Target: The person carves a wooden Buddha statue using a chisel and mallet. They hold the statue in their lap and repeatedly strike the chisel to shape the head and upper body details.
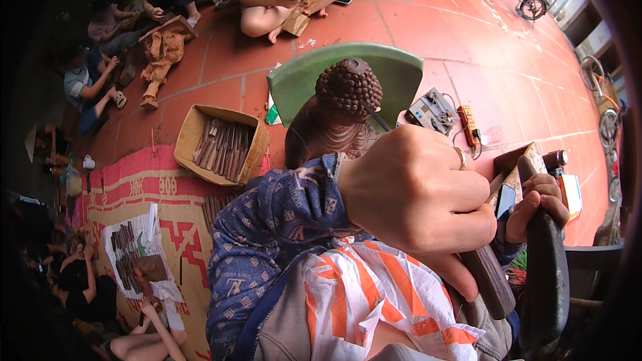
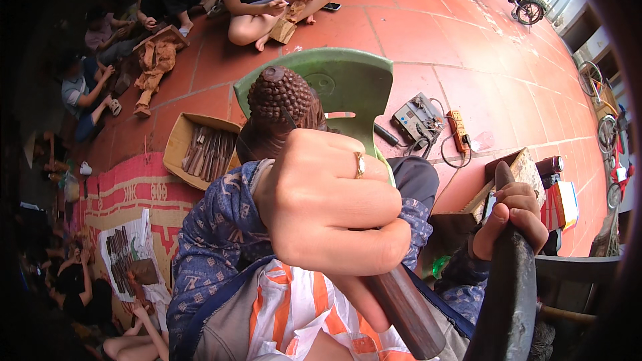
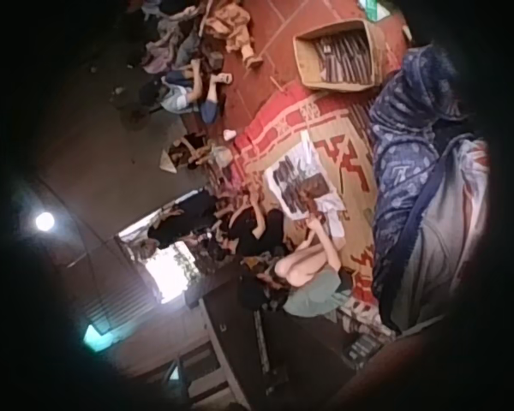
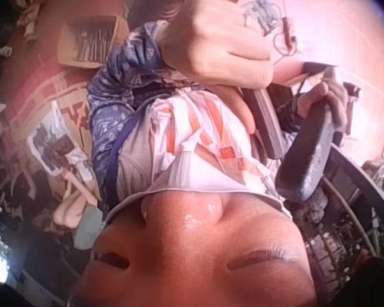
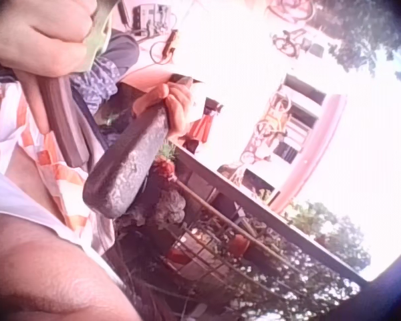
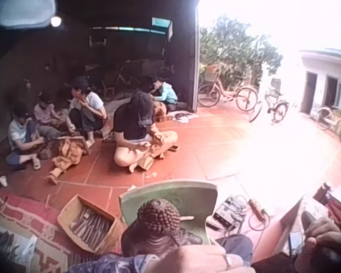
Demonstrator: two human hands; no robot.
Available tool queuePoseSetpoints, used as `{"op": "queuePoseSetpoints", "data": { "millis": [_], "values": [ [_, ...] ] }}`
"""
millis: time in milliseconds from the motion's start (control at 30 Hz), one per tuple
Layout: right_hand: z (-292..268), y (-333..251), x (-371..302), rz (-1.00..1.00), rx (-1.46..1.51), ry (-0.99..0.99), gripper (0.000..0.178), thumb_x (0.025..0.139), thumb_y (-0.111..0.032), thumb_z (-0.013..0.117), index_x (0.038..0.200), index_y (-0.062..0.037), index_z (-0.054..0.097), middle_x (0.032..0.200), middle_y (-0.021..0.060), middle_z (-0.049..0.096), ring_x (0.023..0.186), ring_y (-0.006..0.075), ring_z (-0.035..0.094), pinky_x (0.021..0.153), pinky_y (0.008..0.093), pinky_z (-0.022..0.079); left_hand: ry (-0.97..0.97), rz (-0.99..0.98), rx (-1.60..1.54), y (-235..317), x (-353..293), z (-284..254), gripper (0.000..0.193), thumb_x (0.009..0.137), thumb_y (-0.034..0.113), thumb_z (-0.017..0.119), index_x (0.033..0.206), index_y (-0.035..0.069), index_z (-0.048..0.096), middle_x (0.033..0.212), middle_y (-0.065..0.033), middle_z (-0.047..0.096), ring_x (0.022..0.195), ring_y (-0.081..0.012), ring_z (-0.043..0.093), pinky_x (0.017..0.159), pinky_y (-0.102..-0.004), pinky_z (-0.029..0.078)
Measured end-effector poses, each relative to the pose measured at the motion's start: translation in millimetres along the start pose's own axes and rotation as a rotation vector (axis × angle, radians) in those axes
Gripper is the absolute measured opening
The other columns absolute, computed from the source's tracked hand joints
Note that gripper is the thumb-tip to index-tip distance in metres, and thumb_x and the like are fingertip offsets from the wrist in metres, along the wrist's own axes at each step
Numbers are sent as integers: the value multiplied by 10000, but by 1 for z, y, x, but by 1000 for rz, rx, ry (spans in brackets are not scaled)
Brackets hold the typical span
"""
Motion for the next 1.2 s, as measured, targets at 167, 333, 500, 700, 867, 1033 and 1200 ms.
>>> {"op": "queuePoseSetpoints", "data": {
  "millis": [167,333,500,700,867,1033,1200],
  "values": [
    [-10,-12,1,-156,-205,-34,254,916,-67,612,1040,-42,393,738,127,509,607,243,516,557,398,467,-23,23,-11,1,-7,2,515,675,594,673,638,123,469,608,-11,396,433,-172,466,397,-318,375],
    [-19,-30,14,-264,-370,-170,255,892,21,558,1076,-39,392,746,127,513,625,245,531,574,422,490,-22,57,-57,2,-8,-4,525,673,600,675,633,122,460,606,-8,378,428,-163,451,389,-310,365],
    [-23,-41,20,-291,-367,-235,273,884,38,540,1093,-42,384,753,124,508,626,240,521,571,430,495,-50,89,-94,2,-9,-6,522,682,599,664,635,117,470,604,-9,369,430,-158,444,390,-305,362],
    [-11,-25,0,-212,-273,-102,243,907,-13,569,1059,-50,384,739,112,505,615,224,502,562,385,470,-175,257,198,30,-15,-8,233,608,265,658,651,68,540,558,24,414,448,-83,402,407,-229,231],
    [17,-3,-40,345,203,5,211,877,-16,593,942,-36,393,683,96,506,608,180,487,606,318,418,-179,-20,200,40,-18,-5,319,649,340,696,757,51,616,585,20,400,459,-85,404,401,-236,251],
    [75,21,-131,1310,403,-245,163,833,-58,690,918,-16,557,628,-21,517,489,70,486,465,232,385,-305,-308,261,35,-45,-4,470,719,411,737,1016,53,664,626,14,422,488,-119,453,405,-266,335],
    [97,30,-207,1521,445,-459,289,834,-91,689,1047,4,518,678,-7,531,499,62,478,442,230,393,-363,-542,317,34,-73,-14,415,724,322,770,1019,55,652,695,-18,482,562,-167,539,485,-292,436]
  ]
}}
Point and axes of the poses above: each hand's wrist, its own x-axis towards the middle knuckle, its own z-axis out of the palm, y = z × x, the point moved 4 cm from there along x, towards the middle knuckle
